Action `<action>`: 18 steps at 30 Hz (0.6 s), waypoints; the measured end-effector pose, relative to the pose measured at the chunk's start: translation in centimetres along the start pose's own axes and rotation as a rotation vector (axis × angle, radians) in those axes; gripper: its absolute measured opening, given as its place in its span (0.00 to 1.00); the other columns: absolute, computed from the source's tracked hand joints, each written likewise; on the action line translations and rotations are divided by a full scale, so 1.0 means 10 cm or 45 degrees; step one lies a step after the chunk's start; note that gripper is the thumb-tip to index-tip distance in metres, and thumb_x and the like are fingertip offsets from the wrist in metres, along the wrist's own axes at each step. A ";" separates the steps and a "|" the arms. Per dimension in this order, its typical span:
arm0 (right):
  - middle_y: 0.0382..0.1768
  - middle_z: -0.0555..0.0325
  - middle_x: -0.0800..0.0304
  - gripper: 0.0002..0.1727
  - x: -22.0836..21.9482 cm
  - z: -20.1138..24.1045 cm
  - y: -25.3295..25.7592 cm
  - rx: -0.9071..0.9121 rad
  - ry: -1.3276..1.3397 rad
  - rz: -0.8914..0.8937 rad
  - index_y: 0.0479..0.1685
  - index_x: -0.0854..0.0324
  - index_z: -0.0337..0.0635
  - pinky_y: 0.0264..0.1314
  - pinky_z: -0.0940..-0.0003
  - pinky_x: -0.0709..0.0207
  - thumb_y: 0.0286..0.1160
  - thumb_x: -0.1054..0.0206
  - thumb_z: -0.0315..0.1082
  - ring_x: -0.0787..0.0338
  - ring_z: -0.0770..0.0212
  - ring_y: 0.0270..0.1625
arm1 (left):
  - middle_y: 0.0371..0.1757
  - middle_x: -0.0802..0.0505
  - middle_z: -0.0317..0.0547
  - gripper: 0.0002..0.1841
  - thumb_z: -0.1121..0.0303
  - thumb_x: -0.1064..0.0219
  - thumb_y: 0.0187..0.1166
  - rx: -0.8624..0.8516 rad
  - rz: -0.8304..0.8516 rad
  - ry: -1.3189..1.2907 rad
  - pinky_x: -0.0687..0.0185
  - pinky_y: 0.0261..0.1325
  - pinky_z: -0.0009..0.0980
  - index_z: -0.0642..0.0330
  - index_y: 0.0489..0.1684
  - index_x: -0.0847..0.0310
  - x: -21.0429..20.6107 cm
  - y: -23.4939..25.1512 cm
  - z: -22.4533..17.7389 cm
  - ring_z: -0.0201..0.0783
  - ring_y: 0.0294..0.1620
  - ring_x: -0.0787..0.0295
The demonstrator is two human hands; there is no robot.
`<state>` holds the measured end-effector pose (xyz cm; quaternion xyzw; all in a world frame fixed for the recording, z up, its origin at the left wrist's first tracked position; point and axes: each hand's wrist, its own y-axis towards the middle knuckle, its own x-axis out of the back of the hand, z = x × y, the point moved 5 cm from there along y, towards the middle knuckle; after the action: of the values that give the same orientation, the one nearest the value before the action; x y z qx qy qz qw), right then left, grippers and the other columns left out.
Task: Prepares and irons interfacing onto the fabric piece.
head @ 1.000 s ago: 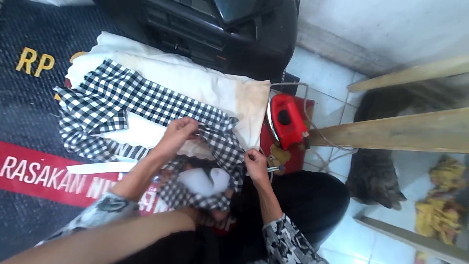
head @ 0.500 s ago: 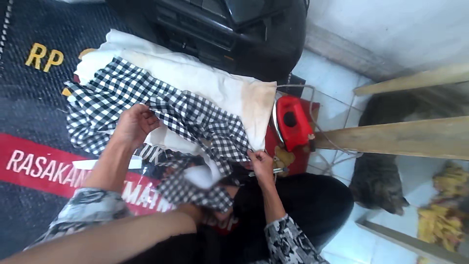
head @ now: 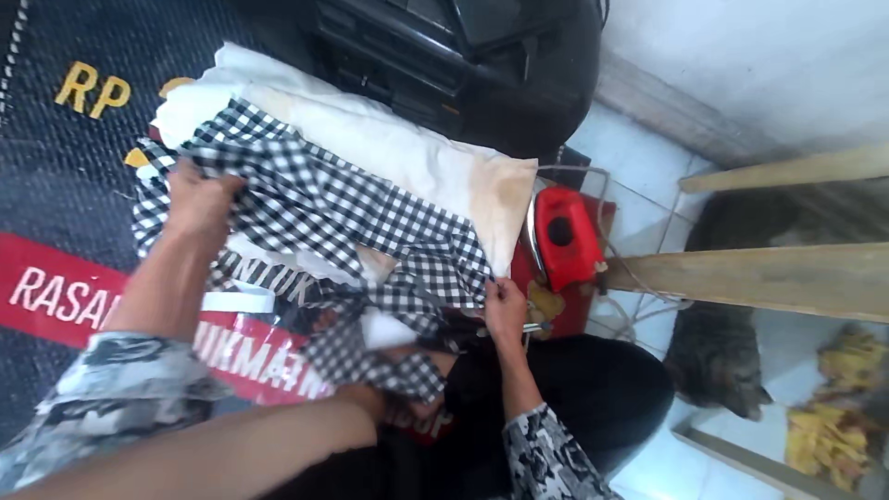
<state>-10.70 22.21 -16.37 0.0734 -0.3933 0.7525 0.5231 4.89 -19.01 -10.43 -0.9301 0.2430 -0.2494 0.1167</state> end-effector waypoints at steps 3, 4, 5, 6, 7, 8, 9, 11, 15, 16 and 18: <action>0.38 0.46 0.10 0.17 0.04 0.01 -0.04 0.073 -0.063 -0.101 0.60 0.17 0.34 0.42 0.56 0.13 0.83 0.32 0.37 0.09 0.55 0.33 | 0.76 0.22 0.54 0.40 0.77 0.33 0.68 -0.093 -0.210 0.149 0.19 0.69 0.40 0.62 0.86 0.45 0.36 0.28 0.06 0.38 0.70 0.19; 0.40 0.46 0.12 0.20 0.06 0.05 -0.09 0.143 -0.094 -0.172 0.61 0.18 0.34 0.44 0.54 0.16 0.78 0.27 0.39 0.12 0.54 0.36 | 0.80 0.26 0.61 0.42 0.74 0.32 0.69 -0.158 -0.255 0.252 0.24 0.75 0.44 0.64 0.88 0.49 0.40 0.30 0.05 0.45 0.77 0.24; 0.42 0.46 0.13 0.23 0.07 0.12 -0.14 0.241 -0.120 -0.249 0.61 0.18 0.33 0.46 0.53 0.18 0.74 0.24 0.40 0.13 0.52 0.39 | 0.85 0.33 0.70 0.44 0.70 0.31 0.72 -0.266 -0.271 0.382 0.34 0.83 0.49 0.69 0.90 0.53 0.39 0.26 0.02 0.56 0.85 0.33; 0.45 0.43 0.13 0.24 0.07 0.22 -0.19 0.362 -0.140 -0.306 0.60 0.18 0.32 0.47 0.53 0.18 0.72 0.22 0.40 0.13 0.51 0.42 | 0.87 0.41 0.79 0.44 0.67 0.32 0.75 -0.427 -0.256 0.522 0.44 0.87 0.55 0.74 0.90 0.55 0.31 0.18 -0.05 0.68 0.88 0.44; 0.51 0.40 0.13 0.23 0.04 0.32 -0.23 0.491 -0.161 -0.323 0.61 0.17 0.31 0.51 0.52 0.17 0.72 0.23 0.38 0.12 0.48 0.48 | 0.87 0.45 0.85 0.42 0.65 0.34 0.77 -0.627 -0.228 0.647 0.49 0.88 0.62 0.79 0.88 0.51 0.17 0.08 -0.11 0.76 0.89 0.50; 0.58 0.37 0.14 0.23 -0.02 0.43 -0.25 0.616 -0.198 -0.298 0.63 0.17 0.32 0.58 0.49 0.17 0.72 0.24 0.35 0.12 0.44 0.57 | 0.86 0.44 0.88 0.37 0.65 0.37 0.79 -0.830 -0.154 0.740 0.51 0.87 0.67 0.81 0.84 0.43 -0.03 -0.04 -0.17 0.81 0.88 0.51; 0.67 0.37 0.16 0.26 -0.10 0.55 -0.23 0.720 -0.252 -0.227 0.70 0.19 0.35 0.67 0.45 0.19 0.72 0.25 0.33 0.15 0.41 0.67 | 0.85 0.41 0.87 0.30 0.67 0.39 0.82 -1.003 -0.030 0.801 0.50 0.86 0.69 0.79 0.80 0.35 -0.28 -0.16 -0.20 0.82 0.87 0.49; 0.84 0.43 0.30 0.38 -0.33 0.77 -0.16 0.822 -0.407 -0.006 0.86 0.32 0.43 0.78 0.37 0.30 0.70 0.27 0.31 0.26 0.39 0.82 | 0.83 0.30 0.77 0.21 0.69 0.43 0.83 -1.239 0.277 0.868 0.53 0.85 0.73 0.68 0.70 0.20 -0.79 -0.41 -0.20 0.77 0.87 0.43; 0.65 0.42 0.13 0.24 -0.60 0.91 -0.07 0.822 -0.623 0.332 0.72 0.18 0.44 0.67 0.33 0.24 0.75 0.33 0.25 0.15 0.37 0.69 | 0.93 0.41 0.61 0.28 0.54 0.44 0.90 -0.905 0.788 1.048 0.64 0.83 0.79 0.49 0.88 0.33 -1.34 -0.52 0.17 0.70 0.93 0.56; 0.59 0.43 0.10 0.16 -0.55 0.92 -0.07 0.803 -0.629 0.369 0.61 0.12 0.42 0.65 0.36 0.22 0.76 0.34 0.26 0.13 0.40 0.65 | 0.95 0.47 0.58 0.31 0.52 0.44 0.90 -0.805 0.820 1.060 0.57 0.82 0.79 0.47 0.92 0.40 -1.33 -0.46 0.25 0.70 0.94 0.60; 0.50 0.45 0.08 0.08 -0.27 0.82 -0.15 0.832 -0.567 0.318 0.44 0.08 0.39 0.63 0.43 0.19 0.74 0.33 0.26 0.11 0.44 0.59 | 0.97 0.54 0.50 0.32 0.54 0.46 0.89 -0.688 0.821 1.118 0.27 0.68 0.72 0.41 0.95 0.47 -1.24 -0.38 0.31 0.71 0.87 0.40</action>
<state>-10.78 14.96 -11.41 0.3485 -0.2431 0.8611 0.2791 -1.43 -9.12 -16.82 -0.6167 0.5927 -0.4911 -0.1651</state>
